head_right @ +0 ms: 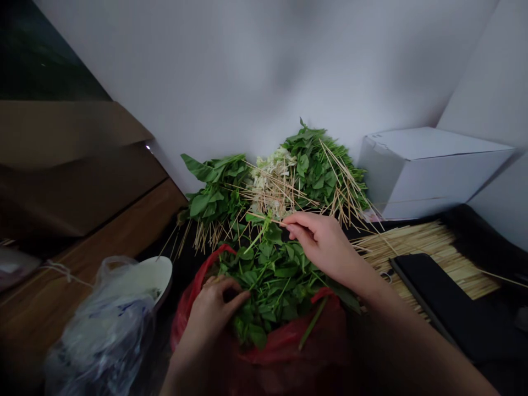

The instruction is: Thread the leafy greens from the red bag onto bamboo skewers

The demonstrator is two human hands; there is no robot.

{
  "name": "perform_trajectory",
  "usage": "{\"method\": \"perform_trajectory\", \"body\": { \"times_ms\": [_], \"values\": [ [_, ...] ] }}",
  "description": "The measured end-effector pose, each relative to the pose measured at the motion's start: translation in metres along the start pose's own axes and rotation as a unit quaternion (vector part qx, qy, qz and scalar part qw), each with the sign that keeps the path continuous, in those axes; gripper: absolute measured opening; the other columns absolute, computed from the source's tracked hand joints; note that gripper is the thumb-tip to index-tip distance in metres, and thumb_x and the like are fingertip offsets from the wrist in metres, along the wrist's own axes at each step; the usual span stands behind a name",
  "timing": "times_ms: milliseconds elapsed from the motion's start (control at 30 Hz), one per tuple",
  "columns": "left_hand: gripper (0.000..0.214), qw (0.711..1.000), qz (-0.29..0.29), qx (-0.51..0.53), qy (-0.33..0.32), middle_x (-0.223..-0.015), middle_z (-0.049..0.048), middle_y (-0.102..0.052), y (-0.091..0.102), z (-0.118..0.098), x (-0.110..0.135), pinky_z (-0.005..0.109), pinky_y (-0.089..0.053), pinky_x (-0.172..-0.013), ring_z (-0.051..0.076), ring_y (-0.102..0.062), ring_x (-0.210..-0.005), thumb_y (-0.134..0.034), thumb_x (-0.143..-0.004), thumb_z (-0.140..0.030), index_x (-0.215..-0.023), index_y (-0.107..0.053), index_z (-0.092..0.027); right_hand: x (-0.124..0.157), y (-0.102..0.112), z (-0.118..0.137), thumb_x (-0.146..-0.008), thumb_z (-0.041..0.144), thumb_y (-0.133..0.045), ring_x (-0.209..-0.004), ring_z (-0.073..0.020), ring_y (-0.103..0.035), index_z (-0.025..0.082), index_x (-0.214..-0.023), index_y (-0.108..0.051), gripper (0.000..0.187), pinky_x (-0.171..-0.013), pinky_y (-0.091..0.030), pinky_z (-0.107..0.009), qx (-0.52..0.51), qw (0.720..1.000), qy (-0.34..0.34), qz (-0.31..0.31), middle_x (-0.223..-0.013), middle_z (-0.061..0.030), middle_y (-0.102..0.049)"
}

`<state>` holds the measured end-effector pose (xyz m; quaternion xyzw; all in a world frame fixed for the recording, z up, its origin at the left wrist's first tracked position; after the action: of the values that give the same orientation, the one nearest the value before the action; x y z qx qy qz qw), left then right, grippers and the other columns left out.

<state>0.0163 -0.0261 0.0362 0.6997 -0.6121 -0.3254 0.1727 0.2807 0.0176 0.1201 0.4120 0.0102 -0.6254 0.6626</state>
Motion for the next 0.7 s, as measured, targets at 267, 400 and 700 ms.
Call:
{"method": "perform_trajectory", "body": {
  "times_ms": [267, 400, 700],
  "values": [
    [0.012, 0.999, 0.023, 0.037, 0.012, -0.071, 0.0031, -0.071, 0.003, -0.001, -0.002, 0.027, -0.044, -0.067, 0.021, -0.063, -0.070, -0.071, -0.079, -0.030, -0.070, -0.077, -0.024, 0.000, -0.002, 0.002, -0.095, 0.026, -0.048, -0.070, -0.0157, -0.066, 0.020, -0.101, -0.070, 0.024, -0.066, -0.050, -0.027, -0.005, 1.000, 0.003, 0.005, -0.083, -0.0044, -0.072],
    [0.016, 0.988, -0.033, 0.136, 0.060, -0.078, 0.0047, -0.074, 0.010, 0.010, -0.003, 0.024, -0.047, -0.065, 0.021, -0.065, -0.074, -0.073, -0.079, -0.035, -0.082, -0.079, -0.021, 0.001, -0.003, 0.003, -0.094, 0.025, -0.048, -0.069, -0.0153, -0.065, 0.020, -0.101, -0.070, 0.024, -0.064, -0.050, -0.026, -0.004, 1.000, 0.002, 0.014, -0.080, -0.0038, -0.072],
    [0.029, 0.869, -0.001, 0.454, 0.197, -0.073, 0.0047, -0.076, -0.003, 0.012, 0.007, 0.019, -0.051, -0.064, 0.013, -0.067, -0.067, -0.090, -0.062, -0.027, -0.086, -0.078, -0.017, 0.003, -0.007, 0.006, -0.094, 0.023, -0.049, -0.071, -0.0143, -0.064, 0.022, -0.100, -0.071, 0.023, -0.065, -0.048, -0.026, -0.005, 1.000, 0.004, 0.031, -0.082, -0.0029, -0.072]
  ]
}}
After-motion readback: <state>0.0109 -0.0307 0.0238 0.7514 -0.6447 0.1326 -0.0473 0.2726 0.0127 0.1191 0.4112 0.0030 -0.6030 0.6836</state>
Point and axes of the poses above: each hand's wrist, its own x-axis away from the middle knuckle, its own y-axis out of the back of the hand, z = x × y, the point moved 6 cm from there along -x, towards the middle knuckle
